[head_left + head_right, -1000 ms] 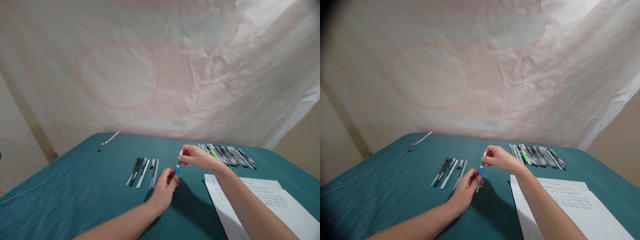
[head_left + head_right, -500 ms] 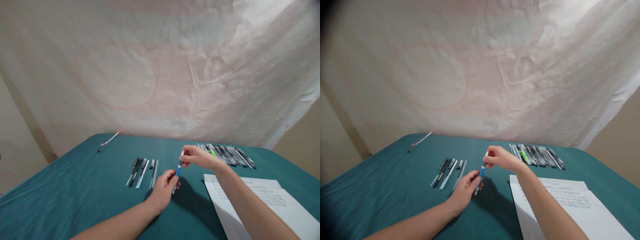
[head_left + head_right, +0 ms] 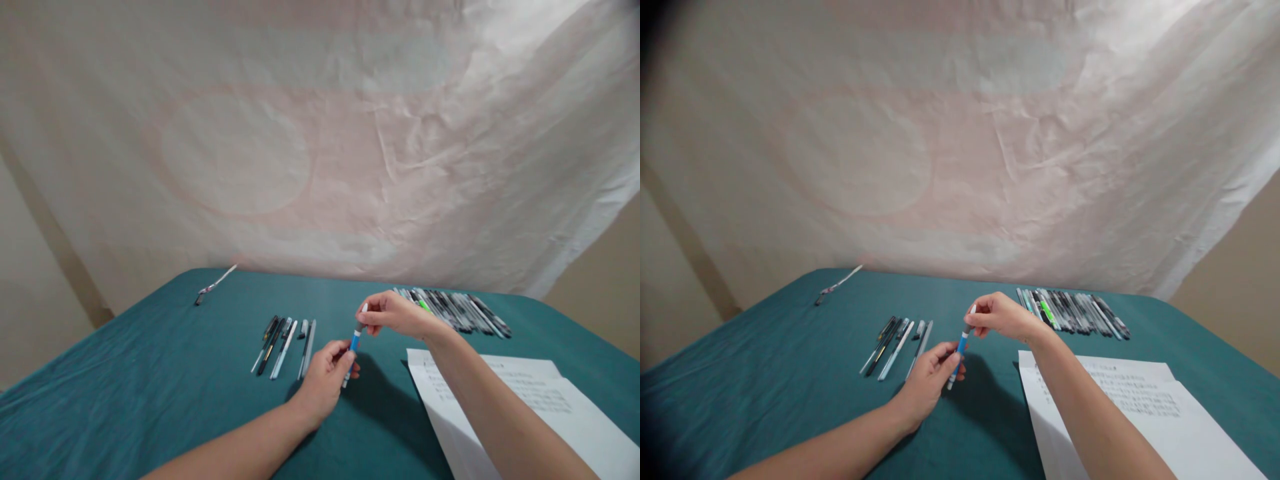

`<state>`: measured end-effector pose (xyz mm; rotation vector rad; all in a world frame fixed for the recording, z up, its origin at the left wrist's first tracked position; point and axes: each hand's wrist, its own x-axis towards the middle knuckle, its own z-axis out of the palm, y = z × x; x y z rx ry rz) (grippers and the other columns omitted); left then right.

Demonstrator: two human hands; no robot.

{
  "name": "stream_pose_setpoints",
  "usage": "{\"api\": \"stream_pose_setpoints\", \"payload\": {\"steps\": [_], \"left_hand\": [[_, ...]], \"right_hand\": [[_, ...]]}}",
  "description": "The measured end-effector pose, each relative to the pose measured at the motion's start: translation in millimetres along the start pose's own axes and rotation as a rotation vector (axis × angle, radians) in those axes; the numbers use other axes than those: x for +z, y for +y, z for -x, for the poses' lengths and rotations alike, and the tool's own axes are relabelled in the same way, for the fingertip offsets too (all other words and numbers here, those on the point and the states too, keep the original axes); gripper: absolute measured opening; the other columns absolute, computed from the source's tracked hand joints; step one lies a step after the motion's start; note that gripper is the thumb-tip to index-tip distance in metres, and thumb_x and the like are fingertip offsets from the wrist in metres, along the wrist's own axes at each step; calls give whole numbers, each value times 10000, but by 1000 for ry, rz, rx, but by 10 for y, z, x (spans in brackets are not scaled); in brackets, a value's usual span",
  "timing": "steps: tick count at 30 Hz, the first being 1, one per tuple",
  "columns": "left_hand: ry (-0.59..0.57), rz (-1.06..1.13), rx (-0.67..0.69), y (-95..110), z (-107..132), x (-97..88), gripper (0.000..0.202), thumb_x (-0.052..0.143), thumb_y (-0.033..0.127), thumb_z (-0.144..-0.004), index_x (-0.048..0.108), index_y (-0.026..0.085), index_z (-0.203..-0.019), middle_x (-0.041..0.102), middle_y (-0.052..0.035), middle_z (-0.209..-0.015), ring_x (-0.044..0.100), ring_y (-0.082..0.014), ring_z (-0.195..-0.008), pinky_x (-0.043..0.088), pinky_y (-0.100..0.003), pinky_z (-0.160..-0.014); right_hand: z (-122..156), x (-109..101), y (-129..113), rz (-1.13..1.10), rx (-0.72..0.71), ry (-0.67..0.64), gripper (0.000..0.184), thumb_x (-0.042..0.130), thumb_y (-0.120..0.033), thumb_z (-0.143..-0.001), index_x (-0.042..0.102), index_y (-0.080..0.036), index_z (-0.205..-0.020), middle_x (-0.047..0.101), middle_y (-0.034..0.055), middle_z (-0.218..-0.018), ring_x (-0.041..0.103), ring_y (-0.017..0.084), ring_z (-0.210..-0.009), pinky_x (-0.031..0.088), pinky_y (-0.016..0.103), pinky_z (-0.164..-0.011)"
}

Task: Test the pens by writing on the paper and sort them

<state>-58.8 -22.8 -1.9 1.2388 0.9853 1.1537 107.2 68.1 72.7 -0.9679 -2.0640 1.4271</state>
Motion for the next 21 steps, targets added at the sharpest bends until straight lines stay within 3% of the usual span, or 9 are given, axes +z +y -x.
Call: {"api": "stream_pose_setpoints", "payload": {"steps": [10, 15, 21], "left_hand": [[-39, -89, 44, -9, 22, -3, 290, 531, 354, -799, 625, 147, -978, 495, -35, -861, 562, -144, -717, 481, -273, -659], [-50, -131, 57, -40, 26, -2, 292, 518, 348, -808, 626, 149, -993, 464, -26, -839, 566, -144, -708, 488, -270, -648], [-50, -157, 65, -42, 16, 1, 282, 519, 335, -811, 620, 151, -998, 476, -32, -856, 567, -146, -713, 488, -268, -649]], "right_hand": [[21, -83, 66, 129, 60, -44, 382, 587, -526, -692, 567, -145, -675, 569, -6, -515, 535, 108, -451, 422, 214, -440], [-1, -46, 65, 352, 54, 45, 439, 501, -544, -745, 569, -147, -570, 497, -22, -449, 411, 71, -386, 293, 195, -383], [38, -40, 1, 483, 112, 78, 558, 463, -613, -733, 569, -135, -465, 442, -13, -384, 361, 69, -349, 259, 217, -361]]}}
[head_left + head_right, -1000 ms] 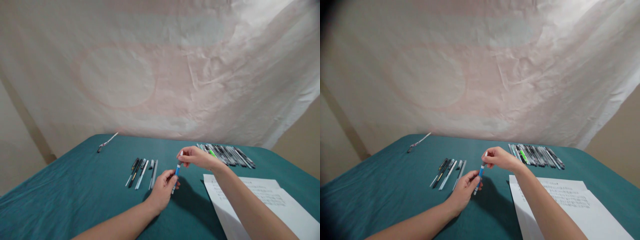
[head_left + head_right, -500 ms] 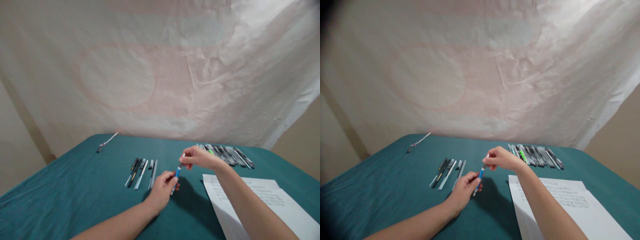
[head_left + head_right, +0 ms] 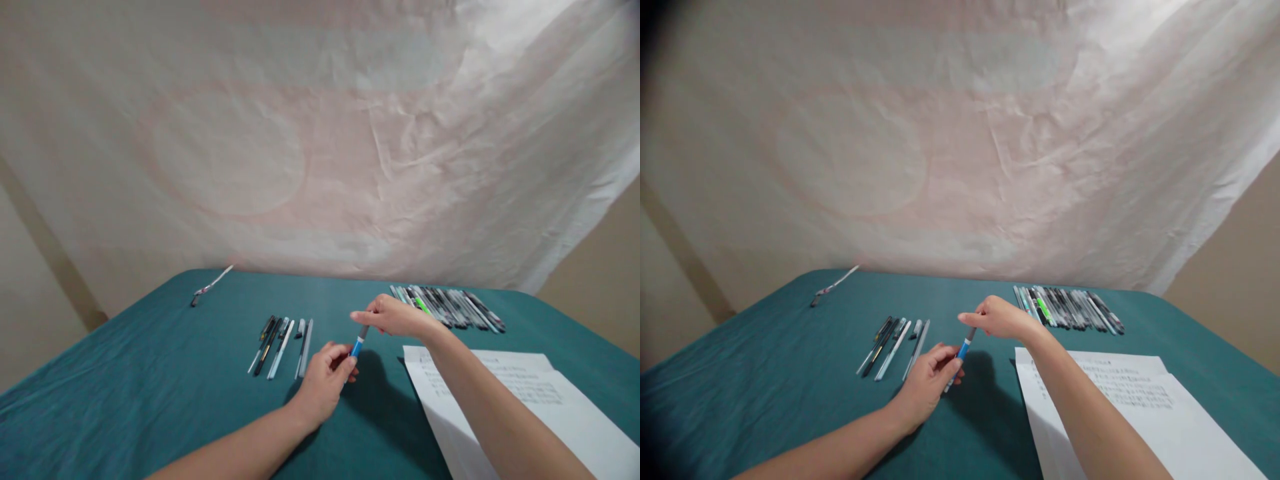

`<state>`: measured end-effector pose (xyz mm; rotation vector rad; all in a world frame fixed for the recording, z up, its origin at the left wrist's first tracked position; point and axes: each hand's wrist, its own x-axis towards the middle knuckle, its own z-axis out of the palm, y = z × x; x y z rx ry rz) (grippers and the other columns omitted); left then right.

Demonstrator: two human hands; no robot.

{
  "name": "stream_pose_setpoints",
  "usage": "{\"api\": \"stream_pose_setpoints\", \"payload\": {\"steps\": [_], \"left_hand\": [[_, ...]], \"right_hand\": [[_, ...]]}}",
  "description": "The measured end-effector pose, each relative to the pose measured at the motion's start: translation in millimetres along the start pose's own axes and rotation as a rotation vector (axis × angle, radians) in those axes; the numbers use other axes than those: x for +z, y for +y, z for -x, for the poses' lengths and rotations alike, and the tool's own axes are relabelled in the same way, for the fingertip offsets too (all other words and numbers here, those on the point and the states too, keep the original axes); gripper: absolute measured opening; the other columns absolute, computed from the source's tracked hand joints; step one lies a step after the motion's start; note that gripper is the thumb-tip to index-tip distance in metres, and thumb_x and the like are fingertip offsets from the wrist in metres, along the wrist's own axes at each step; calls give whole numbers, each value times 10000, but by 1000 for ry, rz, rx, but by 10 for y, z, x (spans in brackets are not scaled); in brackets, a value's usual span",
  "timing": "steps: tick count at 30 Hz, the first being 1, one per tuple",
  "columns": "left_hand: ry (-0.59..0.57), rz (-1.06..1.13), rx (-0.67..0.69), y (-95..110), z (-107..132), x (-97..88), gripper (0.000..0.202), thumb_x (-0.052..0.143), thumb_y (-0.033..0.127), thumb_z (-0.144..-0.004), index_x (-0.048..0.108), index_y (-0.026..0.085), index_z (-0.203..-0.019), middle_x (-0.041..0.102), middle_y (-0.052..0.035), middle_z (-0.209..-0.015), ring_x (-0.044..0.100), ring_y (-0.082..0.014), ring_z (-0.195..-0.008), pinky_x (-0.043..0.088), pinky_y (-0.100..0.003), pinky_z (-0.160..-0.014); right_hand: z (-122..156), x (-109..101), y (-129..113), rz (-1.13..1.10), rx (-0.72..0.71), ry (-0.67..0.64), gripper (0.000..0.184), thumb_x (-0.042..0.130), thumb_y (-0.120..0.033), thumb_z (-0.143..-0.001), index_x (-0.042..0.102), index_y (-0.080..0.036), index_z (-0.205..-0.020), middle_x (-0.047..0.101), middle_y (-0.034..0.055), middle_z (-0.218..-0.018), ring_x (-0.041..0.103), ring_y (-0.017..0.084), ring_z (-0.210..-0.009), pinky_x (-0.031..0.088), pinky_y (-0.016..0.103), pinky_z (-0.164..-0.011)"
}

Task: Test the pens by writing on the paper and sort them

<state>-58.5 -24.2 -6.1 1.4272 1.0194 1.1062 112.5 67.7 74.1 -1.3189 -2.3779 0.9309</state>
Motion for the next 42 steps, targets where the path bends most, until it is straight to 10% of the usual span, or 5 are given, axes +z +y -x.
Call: {"api": "stream_pose_setpoints", "payload": {"steps": [9, 18, 24, 30, 42], "left_hand": [[9, 155, -31, 68, -22, 0, 308, 552, 354, -795, 602, 145, -1016, 532, -43, -854, 565, -154, -745, 481, -278, -678], [73, 327, -107, -30, -61, 8, 369, 634, 354, -735, 580, 130, -1022, 577, -63, -880, 577, -161, -747, 486, -320, -706], [93, 360, -110, -52, -71, -10, 338, 641, 368, -726, 584, 137, -965, 579, -41, -832, 575, -156, -744, 489, -314, -706], [70, 334, -110, -59, -68, -17, 353, 648, 365, -720, 573, 120, -962, 596, -53, -828, 582, -153, -730, 483, -296, -696], [96, 359, -132, -35, -79, -4, 361, 664, 373, -697, 560, 126, -938, 572, -43, -831, 578, -154, -741, 490, -311, -699]], "right_hand": [[65, -131, 5, -518, -175, -201, 492, 636, -448, -697, 575, -167, -1096, 622, 89, -1029, 590, 153, -766, 486, 259, -608], [-124, 157, 41, -586, -129, -21, 313, 653, -442, -685, 586, -136, -676, 617, 7, -625, 547, 94, -564, 448, 219, -550], [-86, 124, -21, -712, -191, -118, 418, 570, -478, -747, 590, -156, -1013, 609, 87, -1027, 579, 154, -847, 481, 251, -639], [-133, 194, -14, -544, -102, 125, 356, 634, -478, -689, 543, -136, -650, 568, -7, -572, 500, 78, -526, 402, 195, -495], [-125, 186, -11, -612, -107, 94, 351, 611, -475, -711, 618, -124, -709, 608, 24, -681, 527, 91, -598, 419, 212, -551]]}}
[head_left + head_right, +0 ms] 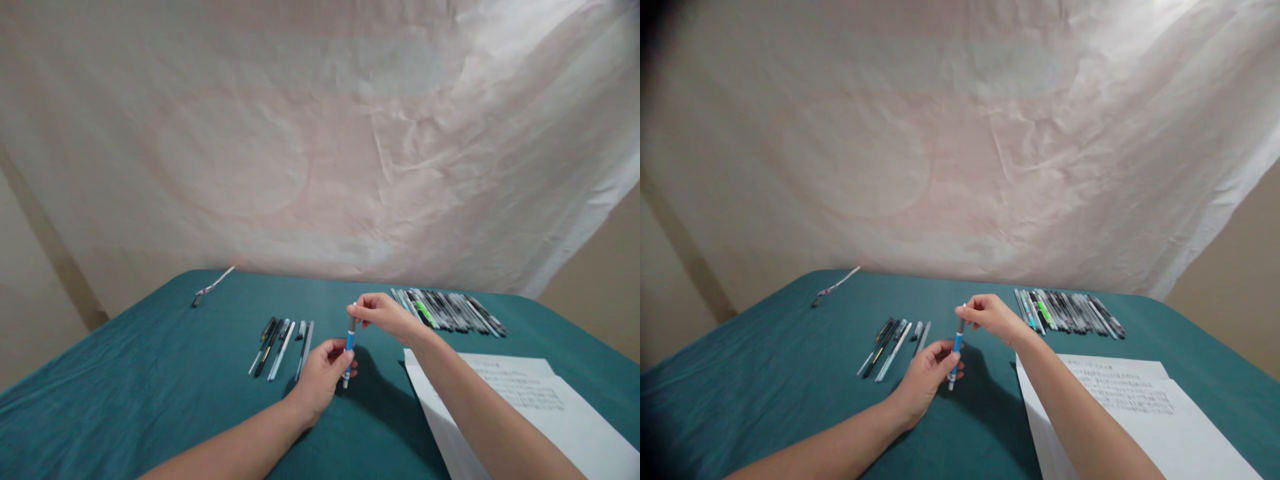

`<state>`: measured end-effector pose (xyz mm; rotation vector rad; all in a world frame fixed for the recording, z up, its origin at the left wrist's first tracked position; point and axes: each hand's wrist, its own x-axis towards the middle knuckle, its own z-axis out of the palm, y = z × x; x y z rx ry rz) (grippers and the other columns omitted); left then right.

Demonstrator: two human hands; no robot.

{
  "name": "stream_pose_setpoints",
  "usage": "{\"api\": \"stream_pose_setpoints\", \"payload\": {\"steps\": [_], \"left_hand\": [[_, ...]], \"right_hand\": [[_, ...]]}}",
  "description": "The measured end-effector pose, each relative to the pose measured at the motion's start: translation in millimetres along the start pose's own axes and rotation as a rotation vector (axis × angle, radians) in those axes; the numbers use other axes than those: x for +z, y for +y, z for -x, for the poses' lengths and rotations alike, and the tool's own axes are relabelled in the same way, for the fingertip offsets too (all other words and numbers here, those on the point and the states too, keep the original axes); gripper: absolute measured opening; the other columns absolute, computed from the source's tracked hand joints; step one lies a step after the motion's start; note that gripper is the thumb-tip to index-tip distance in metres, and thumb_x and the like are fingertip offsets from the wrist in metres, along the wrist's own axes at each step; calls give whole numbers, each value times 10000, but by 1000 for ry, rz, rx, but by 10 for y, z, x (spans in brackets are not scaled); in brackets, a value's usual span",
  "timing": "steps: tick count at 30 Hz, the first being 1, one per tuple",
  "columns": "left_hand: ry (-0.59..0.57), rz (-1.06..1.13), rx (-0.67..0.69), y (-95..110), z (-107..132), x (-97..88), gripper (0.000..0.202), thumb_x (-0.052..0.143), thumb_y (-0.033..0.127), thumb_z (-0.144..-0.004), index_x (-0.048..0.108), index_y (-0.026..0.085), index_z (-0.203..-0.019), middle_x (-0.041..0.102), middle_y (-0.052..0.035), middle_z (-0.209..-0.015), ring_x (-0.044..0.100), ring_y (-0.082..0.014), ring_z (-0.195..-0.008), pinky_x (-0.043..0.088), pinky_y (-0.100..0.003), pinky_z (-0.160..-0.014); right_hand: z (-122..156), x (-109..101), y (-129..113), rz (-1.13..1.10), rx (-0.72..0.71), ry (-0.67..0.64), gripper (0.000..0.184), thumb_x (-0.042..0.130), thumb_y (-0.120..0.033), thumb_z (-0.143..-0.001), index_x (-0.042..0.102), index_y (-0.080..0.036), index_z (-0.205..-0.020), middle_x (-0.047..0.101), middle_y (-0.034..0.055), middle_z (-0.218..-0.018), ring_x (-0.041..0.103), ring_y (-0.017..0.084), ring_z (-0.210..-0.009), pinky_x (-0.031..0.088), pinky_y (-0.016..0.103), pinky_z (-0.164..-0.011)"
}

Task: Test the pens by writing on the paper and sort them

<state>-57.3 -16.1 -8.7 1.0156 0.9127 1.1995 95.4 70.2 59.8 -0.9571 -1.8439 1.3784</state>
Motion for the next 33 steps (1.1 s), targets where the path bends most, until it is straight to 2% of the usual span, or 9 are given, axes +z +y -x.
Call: {"api": "stream_pose_setpoints", "payload": {"steps": [5, 11, 15, 17, 20, 23, 25, 29, 33], "left_hand": [[7, 18, -2, 5, -7, 2, 343, 670, 371, -691, 561, 134, -914, 559, -22, -800, 569, -146, -732, 491, -315, -698], [5, -5, -3, 4, 2, 9, 359, 670, 381, -689, 556, 129, -917, 569, -33, -798, 573, -150, -727, 490, -304, -691], [29, 20, -11, 7, -11, 7, 357, 673, 381, -684, 553, 140, -919, 562, -28, -813, 571, -151, -741, 494, -310, -696], [22, 25, -12, 7, -14, 6, 354, 671, 385, -685, 557, 144, -918, 565, -28, -813, 572, -151, -743, 493, -311, -700], [8, 19, -7, 2, -9, 5, 357, 674, 387, -682, 561, 137, -910, 566, -32, -803, 574, -152, -736, 491, -312, -698], [-2, 4, 0, -5, -4, 2, 356, 668, 384, -690, 558, 129, -914, 569, -34, -796, 577, -151, -727, 489, -310, -695], [8, 6, 3, -7, -5, 0, 348, 667, 380, -692, 554, 134, -911, 562, -26, -790, 574, -149, -727, 491, -312, -693], [12, 17, -1, -4, -8, 1, 341, 671, 393, -681, 555, 145, -884, 556, -14, -780, 573, -147, -734, 490, -314, -703], [6, 10, -11, -2, 0, 11, 347, 677, 401, -671, 556, 142, -868, 561, -14, -754, 577, -148, -716, 490, -312, -696]], "right_hand": [[15, -10, -21, -115, -7, -141, 385, 567, -487, -741, 637, -152, -918, 624, 64, -945, 564, 144, -812, 458, 249, -647], [-14, 34, 11, 45, -13, 72, 375, 617, -501, -689, 588, -128, -680, 577, 1, -610, 507, 86, -550, 408, 209, -526], [14, 50, -25, -65, 11, -98, 414, 556, -509, -743, 607, -154, -948, 624, 66, -910, 571, 134, -762, 456, 233, -608], [14, 59, -27, -107, -22, -139, 429, 547, -505, -751, 613, -162, -1001, 616, 74, -981, 567, 143, -817, 458, 246, -646], [-19, 79, 12, -28, -56, -29, 392, 583, -505, -716, 650, -130, -806, 629, 37, -755, 548, 113, -666, 426, 230, -591], [-36, 86, 35, 66, -17, 100, 379, 628, -504, -672, 602, -127, -651, 552, -16, -555, 482, 80, -522, 378, 208, -510], [-20, 75, 16, 9, 22, 39, 379, 607, -506, -696, 618, -127, -716, 594, 10, -634, 516, 93, -573, 398, 212, -530], [15, 52, -21, -193, 18, -127, 399, 577, -487, -733, 640, -152, -941, 624, 81, -970, 568, 142, -805, 446, 255, -665], [-25, 76, 31, -60, -27, 11, 361, 616, -490, -689, 636, -132, -734, 612, 18, -703, 525, 101, -631, 410, 231, -596]]}}
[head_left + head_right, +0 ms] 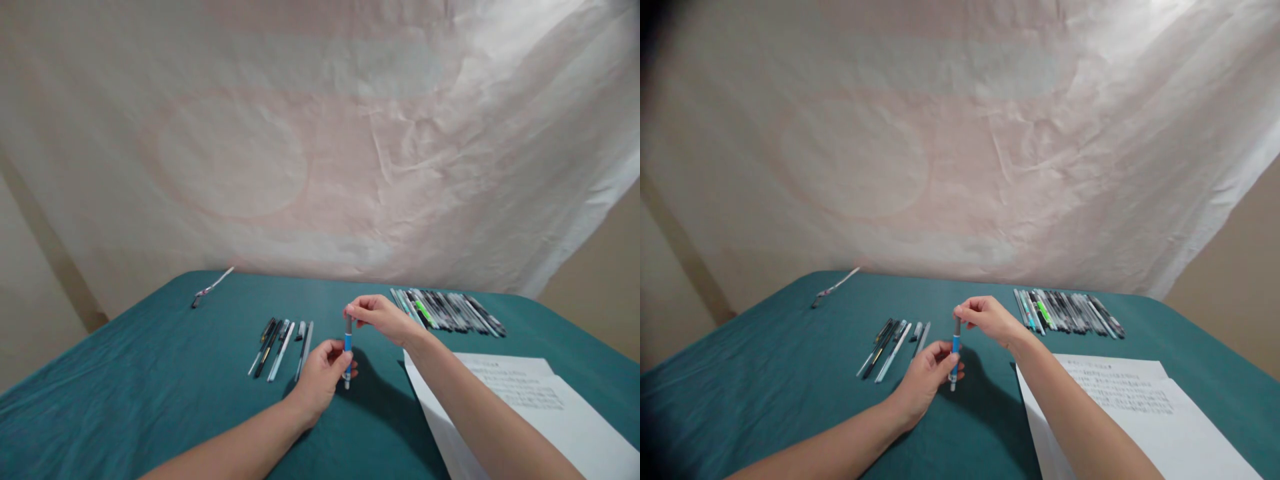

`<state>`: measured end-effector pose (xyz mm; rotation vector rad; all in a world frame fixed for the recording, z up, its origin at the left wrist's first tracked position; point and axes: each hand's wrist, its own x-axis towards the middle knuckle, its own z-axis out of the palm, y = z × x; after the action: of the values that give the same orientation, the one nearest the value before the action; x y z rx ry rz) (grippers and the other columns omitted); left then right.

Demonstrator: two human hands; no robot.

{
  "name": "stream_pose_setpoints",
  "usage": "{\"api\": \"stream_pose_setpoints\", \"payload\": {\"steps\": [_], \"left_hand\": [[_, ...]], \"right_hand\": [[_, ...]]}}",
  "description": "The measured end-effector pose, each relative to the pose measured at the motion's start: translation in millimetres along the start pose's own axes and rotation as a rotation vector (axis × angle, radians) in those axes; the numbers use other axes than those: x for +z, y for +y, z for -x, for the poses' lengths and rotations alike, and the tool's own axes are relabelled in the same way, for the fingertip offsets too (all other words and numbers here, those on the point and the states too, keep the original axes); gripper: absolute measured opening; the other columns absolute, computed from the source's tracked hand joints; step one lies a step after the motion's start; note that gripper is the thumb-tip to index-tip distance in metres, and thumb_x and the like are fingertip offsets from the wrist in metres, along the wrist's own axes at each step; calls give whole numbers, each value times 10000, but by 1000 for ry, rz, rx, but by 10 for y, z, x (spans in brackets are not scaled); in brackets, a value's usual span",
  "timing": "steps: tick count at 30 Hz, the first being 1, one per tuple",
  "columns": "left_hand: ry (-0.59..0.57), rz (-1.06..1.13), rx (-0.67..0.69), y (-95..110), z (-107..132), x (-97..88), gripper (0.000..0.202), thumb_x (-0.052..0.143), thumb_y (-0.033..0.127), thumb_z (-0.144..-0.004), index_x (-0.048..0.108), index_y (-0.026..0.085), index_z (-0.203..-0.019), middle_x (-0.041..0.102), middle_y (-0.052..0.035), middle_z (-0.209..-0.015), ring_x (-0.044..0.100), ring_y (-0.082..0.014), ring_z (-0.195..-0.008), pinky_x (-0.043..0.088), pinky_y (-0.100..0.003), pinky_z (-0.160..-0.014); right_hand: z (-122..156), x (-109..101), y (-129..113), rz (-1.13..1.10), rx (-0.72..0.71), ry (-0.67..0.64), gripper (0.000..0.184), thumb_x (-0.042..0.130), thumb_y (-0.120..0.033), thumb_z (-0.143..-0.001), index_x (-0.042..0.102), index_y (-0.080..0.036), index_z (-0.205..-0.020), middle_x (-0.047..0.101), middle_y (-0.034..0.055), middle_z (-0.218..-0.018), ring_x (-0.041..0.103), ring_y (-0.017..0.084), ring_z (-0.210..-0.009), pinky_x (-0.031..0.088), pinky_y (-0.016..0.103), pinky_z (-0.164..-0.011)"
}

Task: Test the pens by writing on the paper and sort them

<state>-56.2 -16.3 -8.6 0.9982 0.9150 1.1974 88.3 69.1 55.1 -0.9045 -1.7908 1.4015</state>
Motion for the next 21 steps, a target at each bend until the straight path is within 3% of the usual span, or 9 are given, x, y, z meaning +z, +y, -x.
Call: {"api": "stream_pose_setpoints", "payload": {"steps": [3, 9, 16, 21], "left_hand": [[8, 2, 3, 6, 6, 4, 353, 681, 399, -666, 553, 143, -872, 565, -15, -758, 579, -150, -711, 492, -321, -692], [13, 19, 4, 21, -1, 3, 335, 684, 386, -666, 550, 149, -860, 557, -6, -763, 577, -150, -734, 493, -333, -711], [19, 23, -1, 13, 13, 14, 325, 684, 374, -671, 550, 142, -855, 556, -10, -768, 580, -152, -729, 496, -349, -712], [11, 22, 12, 3, 0, -11, 311, 658, 373, -702, 550, 146, -885, 558, -12, -792, 575, -149, -748, 493, -347, -730]], "right_hand": [[-21, 25, 29, 58, 5, 78, 362, 625, -500, -676, 585, -140, -660, 542, -26, -579, 477, 79, -544, 393, 215, -548], [12, 23, 9, -97, -1, -120, 390, 557, -483, -751, 642, -153, -941, 623, 71, -956, 558, 134, -790, 445, 246, -663], [-28, 61, 22, 130, -70, -1, 354, 534, -458, -766, 677, -139, -818, 650, 44, -778, 529, 121, -675, 400, 229, -592], [0, 88, -22, 99, -22, -3, 387, 519, -488, -767, 660, -138, -858, 632, 46, -784, 530, 116, -674, 408, 215, -580]]}}
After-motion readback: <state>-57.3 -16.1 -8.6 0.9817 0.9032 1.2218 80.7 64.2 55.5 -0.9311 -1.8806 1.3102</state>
